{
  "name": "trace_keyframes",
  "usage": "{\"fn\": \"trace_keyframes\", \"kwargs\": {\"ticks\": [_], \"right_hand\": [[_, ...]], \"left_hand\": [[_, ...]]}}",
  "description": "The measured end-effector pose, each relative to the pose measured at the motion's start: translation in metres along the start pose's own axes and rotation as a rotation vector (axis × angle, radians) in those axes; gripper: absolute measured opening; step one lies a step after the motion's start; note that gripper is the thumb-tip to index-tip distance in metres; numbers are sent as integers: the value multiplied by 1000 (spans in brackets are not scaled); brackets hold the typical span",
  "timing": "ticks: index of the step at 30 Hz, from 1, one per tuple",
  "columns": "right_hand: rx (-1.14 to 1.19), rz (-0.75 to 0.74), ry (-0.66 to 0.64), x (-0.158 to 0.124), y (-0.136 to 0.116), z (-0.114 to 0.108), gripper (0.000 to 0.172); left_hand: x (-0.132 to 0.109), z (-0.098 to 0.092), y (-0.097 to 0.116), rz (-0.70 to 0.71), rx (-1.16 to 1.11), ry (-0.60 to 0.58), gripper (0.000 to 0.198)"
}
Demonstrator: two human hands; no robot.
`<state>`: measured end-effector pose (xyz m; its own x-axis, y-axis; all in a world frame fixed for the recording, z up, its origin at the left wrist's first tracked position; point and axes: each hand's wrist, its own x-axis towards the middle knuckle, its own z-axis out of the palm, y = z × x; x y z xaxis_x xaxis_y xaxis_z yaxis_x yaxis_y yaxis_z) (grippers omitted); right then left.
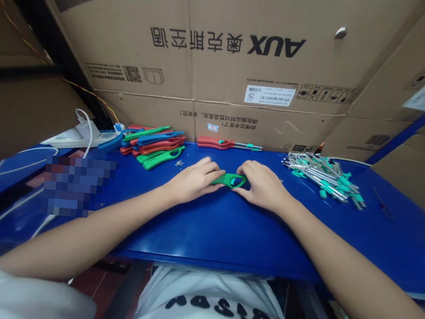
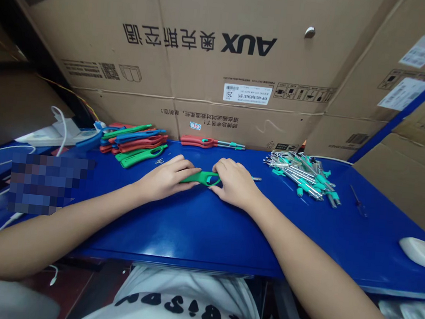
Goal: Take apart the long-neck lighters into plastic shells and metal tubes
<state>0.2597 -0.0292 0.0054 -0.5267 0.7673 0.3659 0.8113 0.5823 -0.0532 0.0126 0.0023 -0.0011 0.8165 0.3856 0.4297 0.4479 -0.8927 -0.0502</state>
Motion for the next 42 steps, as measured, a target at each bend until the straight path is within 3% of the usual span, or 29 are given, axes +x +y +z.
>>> {"fn": "trace_keyframes", "kwargs": {"ticks": [5,10,14,18,19,22,26,32,38,42], "right_hand": [[-3,1,-34,-1,-3,0,26],[104,98,-47,-1,-6,1,27],[198,203,-96,-2,6,0,34],[341,243,-105,-2,27,2,10],[383,234,-88,-2,31,2,12],[494,209,-20,-1,30,4,22],[582,154,43,-1,17,6,23],[287,164,-59,-1,6,-4,28],[46,172,-231,-3,14,-8,32],[69,155,-222,-5,18,-7,28]], "left_hand": [[0,-1,2,10,2,-22,33],[0,-1,4,-41,39,-43,37],[-1,2,0,-97,38,-73,40],[-1,4,-3,-180,29,-96,45],[-1,5,-3,-191,25,-96,46],[-1,11,-2,-181,-52,-59,48],[1,13,3,-132,-319,82,42],[4,12,4,-165,-586,169,32],[4,17,-12,-402,-1026,291,39],[3,6,-15,-442,-889,320,31]]}}
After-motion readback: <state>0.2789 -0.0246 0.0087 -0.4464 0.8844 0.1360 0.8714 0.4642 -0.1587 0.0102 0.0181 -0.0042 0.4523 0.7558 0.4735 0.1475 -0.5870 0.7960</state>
